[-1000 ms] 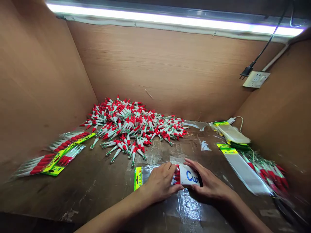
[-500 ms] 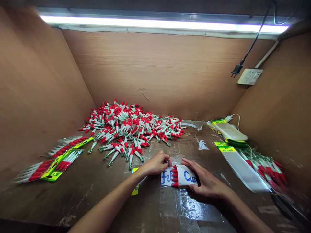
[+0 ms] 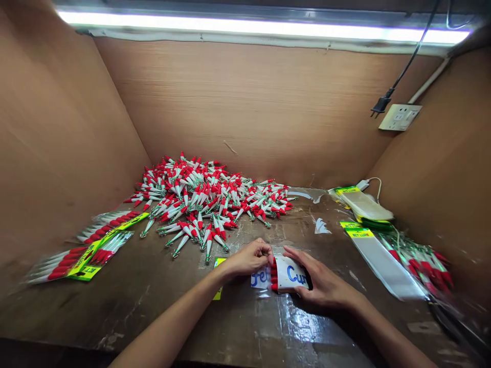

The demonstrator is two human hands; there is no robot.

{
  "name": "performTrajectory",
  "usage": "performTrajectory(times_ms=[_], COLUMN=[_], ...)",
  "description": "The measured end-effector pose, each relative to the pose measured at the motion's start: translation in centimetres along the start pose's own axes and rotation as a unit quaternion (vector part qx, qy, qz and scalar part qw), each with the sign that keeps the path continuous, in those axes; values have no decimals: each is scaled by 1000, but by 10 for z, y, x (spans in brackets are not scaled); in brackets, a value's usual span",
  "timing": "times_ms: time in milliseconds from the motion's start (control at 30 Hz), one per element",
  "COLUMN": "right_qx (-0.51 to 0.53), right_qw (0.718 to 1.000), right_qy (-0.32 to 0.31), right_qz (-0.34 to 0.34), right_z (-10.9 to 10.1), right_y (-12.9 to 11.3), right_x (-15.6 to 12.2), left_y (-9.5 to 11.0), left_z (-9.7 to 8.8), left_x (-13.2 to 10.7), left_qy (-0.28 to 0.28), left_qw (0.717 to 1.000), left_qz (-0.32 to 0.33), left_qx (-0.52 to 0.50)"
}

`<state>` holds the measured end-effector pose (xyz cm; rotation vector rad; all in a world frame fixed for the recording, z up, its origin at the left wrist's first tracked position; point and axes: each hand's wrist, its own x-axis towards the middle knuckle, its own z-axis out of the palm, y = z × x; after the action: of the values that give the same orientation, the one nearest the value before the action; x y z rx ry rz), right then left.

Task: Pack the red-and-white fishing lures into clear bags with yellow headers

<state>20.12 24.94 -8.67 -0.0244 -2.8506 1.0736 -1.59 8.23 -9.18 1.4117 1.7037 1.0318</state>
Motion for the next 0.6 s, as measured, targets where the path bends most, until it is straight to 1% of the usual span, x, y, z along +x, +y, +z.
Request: performTrajectory(times_ms=[67,267,367,433,500,567,600], right_qx=[-12,-67,-89,-103,-116,-125,-128], right_qw=[1000,997,995,992,989,988,988], right_qy=[-6,-11,-7,-16,-32,-38,-36], right_qz=[-4,-27,-47,-67,-82,-83,-81], right_z=[1,6,7,7,7,8,9], right_y=[-3,-11,-16,-20,-20,-17,-14], right_x=[2,0,-1,0,1,0,-1], left_y=[-1,-13,-15,-12,-7,1,5], left_z=[4,17,20,17,7,-6,-12], left_x=[0,1,3,3,1,-6,-11], left_qy=[3,76,87,96,113,137,143], left_qw=[1000,997,995,994,992,990,990], left_qz=[-3,-14,-17,-20,-19,-14,-9], left_qx=[-7,-14,-33,-44,-48,-26,1])
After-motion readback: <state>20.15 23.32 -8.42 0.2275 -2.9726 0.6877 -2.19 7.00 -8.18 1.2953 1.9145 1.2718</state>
